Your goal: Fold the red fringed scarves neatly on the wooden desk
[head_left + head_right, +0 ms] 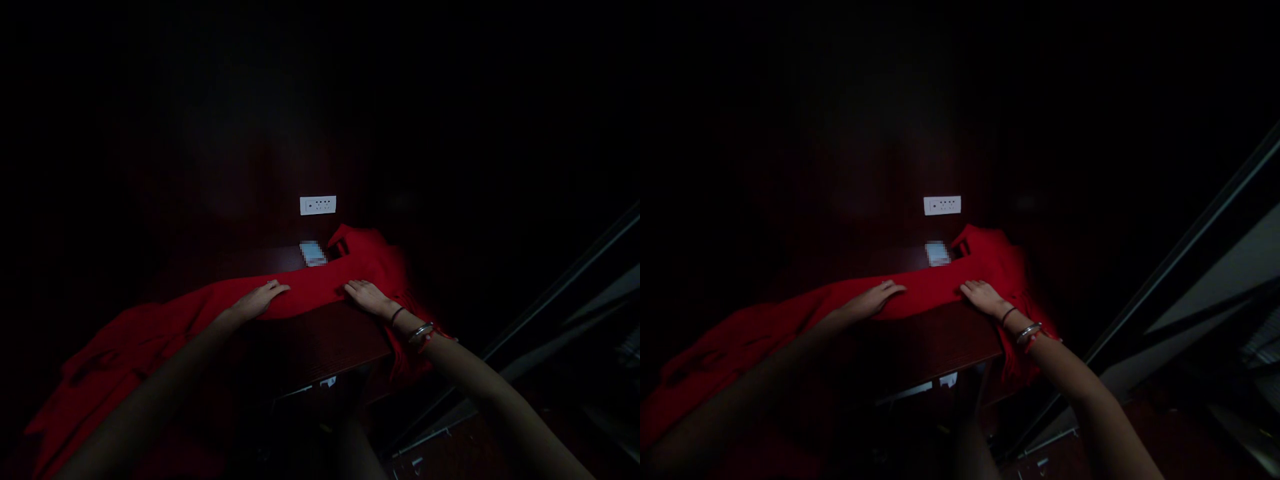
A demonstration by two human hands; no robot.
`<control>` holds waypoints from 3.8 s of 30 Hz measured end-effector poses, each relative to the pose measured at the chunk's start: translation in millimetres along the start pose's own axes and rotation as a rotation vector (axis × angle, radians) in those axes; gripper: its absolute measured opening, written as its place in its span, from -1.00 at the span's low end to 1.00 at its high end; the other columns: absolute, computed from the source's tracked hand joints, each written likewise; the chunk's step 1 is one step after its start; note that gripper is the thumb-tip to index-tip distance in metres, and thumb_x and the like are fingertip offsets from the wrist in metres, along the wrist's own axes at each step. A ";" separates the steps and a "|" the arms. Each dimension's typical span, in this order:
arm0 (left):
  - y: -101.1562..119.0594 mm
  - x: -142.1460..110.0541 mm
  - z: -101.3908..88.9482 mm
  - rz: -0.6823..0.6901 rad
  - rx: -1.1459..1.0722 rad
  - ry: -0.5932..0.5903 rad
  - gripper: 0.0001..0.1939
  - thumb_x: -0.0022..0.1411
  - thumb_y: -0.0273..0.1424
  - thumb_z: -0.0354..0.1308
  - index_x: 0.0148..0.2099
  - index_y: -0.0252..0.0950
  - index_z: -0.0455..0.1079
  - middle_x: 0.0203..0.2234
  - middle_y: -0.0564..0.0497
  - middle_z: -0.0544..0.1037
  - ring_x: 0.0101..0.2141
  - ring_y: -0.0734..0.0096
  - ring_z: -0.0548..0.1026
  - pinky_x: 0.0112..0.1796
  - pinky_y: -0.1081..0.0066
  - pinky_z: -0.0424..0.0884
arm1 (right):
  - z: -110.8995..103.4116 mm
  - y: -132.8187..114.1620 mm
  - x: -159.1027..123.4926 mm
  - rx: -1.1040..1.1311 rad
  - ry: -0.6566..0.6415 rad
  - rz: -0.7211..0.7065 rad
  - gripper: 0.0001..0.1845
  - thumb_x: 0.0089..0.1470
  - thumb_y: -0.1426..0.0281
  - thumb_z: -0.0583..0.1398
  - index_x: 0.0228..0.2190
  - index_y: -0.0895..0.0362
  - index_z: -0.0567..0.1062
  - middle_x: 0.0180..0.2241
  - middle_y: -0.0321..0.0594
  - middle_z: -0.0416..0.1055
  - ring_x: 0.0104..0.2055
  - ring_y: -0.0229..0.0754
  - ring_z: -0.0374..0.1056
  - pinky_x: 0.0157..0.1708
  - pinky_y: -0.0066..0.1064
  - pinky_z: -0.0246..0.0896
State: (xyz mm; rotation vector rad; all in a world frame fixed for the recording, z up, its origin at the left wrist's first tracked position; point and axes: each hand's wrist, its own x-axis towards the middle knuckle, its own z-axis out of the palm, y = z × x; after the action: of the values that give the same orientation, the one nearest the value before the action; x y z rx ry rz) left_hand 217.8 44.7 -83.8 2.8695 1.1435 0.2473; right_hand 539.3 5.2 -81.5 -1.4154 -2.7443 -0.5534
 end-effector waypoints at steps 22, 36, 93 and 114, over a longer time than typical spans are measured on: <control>26.6 20.6 1.1 0.124 0.212 -0.044 -0.75 0.19 -0.36 -0.19 -0.23 -0.29 0.29 -0.25 -0.07 0.37 -0.28 0.38 0.37 -0.26 0.43 0.27 | -2.2 16.6 -7.9 0.076 -0.001 -0.114 -0.73 0.03 0.35 0.01 -0.21 0.21 0.28 -0.25 -0.06 0.28 -0.21 -0.16 0.23 -0.20 -0.32 0.07; 24.0 19.8 -75.4 0.047 0.084 0.226 -0.64 0.23 -0.27 -0.30 -0.21 -0.30 0.28 -0.32 -0.04 0.42 -0.30 0.40 0.37 -0.25 0.43 0.25 | -95.9 44.8 -2.6 0.102 0.241 0.198 -0.73 0.10 0.34 -0.09 -0.41 0.18 0.34 -0.49 -0.17 0.35 -0.46 -0.25 0.24 -0.48 -0.49 -0.02; 124.5 25.3 -229.5 -0.190 0.128 0.301 -0.62 0.09 -0.21 -0.14 -0.39 -0.33 0.42 -0.60 0.02 0.44 -0.52 0.45 0.36 -0.42 0.48 0.19 | -93.6 -59.7 58.0 0.881 0.755 0.321 -0.61 -0.16 0.37 0.13 -0.24 0.14 0.16 -0.36 -0.23 0.27 -0.35 -0.22 0.23 -0.34 -0.39 0.15; 74.9 -4.6 -232.5 -0.255 0.066 0.386 -0.64 0.12 -0.20 -0.15 -0.28 -0.32 0.36 -0.44 0.03 0.42 -0.35 0.39 0.34 -0.30 0.42 0.17 | -116.1 -43.4 19.9 0.843 0.722 0.112 -0.75 -0.07 0.27 0.12 -0.29 0.08 0.32 -0.27 -0.20 0.31 -0.21 -0.18 0.22 -0.22 -0.34 0.11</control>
State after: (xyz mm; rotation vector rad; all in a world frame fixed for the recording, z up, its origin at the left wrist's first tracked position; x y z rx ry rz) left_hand 227.3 -17.3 152.4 2.7620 1.5872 0.7898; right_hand 475.2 -38.2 17.4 -0.8929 -1.9131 0.1114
